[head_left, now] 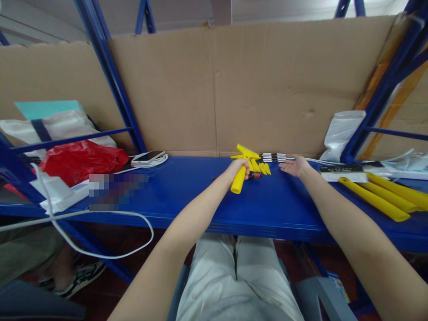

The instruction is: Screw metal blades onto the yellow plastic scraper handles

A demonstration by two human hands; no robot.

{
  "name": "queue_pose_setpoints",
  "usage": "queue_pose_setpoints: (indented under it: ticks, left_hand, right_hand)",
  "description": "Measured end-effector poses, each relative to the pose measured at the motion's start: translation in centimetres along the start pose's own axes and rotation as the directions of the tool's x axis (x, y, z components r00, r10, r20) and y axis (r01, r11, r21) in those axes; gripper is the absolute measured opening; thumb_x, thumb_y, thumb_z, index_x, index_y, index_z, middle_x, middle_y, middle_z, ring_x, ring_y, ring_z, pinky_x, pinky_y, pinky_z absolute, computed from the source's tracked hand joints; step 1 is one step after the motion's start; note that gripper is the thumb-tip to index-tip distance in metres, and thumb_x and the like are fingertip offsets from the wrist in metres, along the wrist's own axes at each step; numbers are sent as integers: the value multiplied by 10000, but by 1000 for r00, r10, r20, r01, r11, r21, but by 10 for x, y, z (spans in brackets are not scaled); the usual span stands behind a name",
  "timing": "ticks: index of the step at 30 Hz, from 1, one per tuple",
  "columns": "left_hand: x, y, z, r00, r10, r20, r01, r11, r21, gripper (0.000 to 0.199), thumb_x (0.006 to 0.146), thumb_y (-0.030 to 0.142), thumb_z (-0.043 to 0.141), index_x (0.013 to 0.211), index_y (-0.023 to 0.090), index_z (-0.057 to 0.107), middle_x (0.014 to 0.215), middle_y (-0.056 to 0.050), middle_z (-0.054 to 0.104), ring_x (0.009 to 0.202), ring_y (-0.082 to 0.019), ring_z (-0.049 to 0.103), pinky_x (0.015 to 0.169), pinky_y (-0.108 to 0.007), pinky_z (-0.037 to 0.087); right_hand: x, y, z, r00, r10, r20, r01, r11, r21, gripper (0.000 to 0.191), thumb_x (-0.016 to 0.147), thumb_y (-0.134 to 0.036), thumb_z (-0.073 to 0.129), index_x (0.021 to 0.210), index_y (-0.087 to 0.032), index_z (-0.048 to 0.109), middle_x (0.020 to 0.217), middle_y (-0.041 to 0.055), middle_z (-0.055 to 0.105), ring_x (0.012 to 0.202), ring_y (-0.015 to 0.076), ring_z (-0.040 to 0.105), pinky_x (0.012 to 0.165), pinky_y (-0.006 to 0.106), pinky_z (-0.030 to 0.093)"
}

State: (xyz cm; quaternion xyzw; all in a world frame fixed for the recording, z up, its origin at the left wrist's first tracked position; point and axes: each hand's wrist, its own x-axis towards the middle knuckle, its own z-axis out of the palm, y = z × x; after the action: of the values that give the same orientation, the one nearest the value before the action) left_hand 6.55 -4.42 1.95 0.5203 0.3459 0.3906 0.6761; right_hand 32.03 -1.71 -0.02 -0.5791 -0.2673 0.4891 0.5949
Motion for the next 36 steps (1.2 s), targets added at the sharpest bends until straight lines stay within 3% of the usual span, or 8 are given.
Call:
queue_pose_setpoints:
  ticks: [8,14,19,25,27,30,32,36]
  left_hand:
    - [0,-1,1,1000,-4,-2,4,1000,14,552,568,144,500,1117,122,559,390,72,442,293,-106,356,337,-190,307]
    - [2,-2,-1,1000,12,-7,-12,1000,8,477,551,143,488,1023,138,555,378,59,450,298,-116,381,333,-185,305]
    - [-1,-1,0,999,21,-50,-18,999,48,423,537,132,492,954,142,562,404,46,484,306,-105,389,343,-191,325]
    - [-5,0,4,976,63,-208,-33,988,148,368,571,69,522,922,139,607,521,19,563,346,-99,430,372,-213,375]
    - [-5,0,5,966,88,-242,-48,984,169,364,599,46,544,941,143,624,559,22,568,373,-97,452,395,-219,408]
    - [-4,-1,4,961,123,-249,-83,983,166,314,676,34,564,966,138,631,632,13,595,416,-94,491,429,-226,453]
    - [-4,-2,3,959,139,-248,-101,982,160,268,738,41,555,981,127,628,660,5,608,419,-88,495,437,-225,462]
    - [-4,-3,4,955,165,-246,-119,974,190,217,818,36,533,1007,119,600,697,3,616,401,-69,493,431,-205,449]
  right_hand:
    - [4,4,0,999,-44,26,40,992,121,476,1003,-423,241,1331,-184,488,1279,186,594,1058,231,672,856,411,568]
    - [4,2,1,983,-185,-16,184,962,202,273,1014,-284,302,978,-194,557,1057,95,638,821,140,676,708,269,568]
    - [0,-6,-7,955,-225,-195,248,963,103,200,878,-33,415,790,-172,530,705,19,591,612,98,597,561,195,520]
    - [-8,-10,-10,928,-297,-227,259,948,-183,234,810,-5,436,673,-173,526,569,11,538,504,90,516,476,182,449]
    - [-7,-8,-12,894,-407,-188,294,848,-440,200,766,-43,503,630,-185,540,546,25,542,557,134,560,525,236,479]
    - [-1,-7,-15,838,-546,-26,318,526,-789,191,697,-90,570,543,-201,543,517,67,561,740,255,656,687,344,521]
    - [1,-6,-15,818,-570,69,318,350,-881,179,685,-111,573,531,-202,564,517,89,584,824,294,677,746,357,517]
    - [-2,-7,-10,817,-555,159,322,210,-923,166,716,-138,542,601,-189,650,555,105,635,817,277,690,731,332,517]
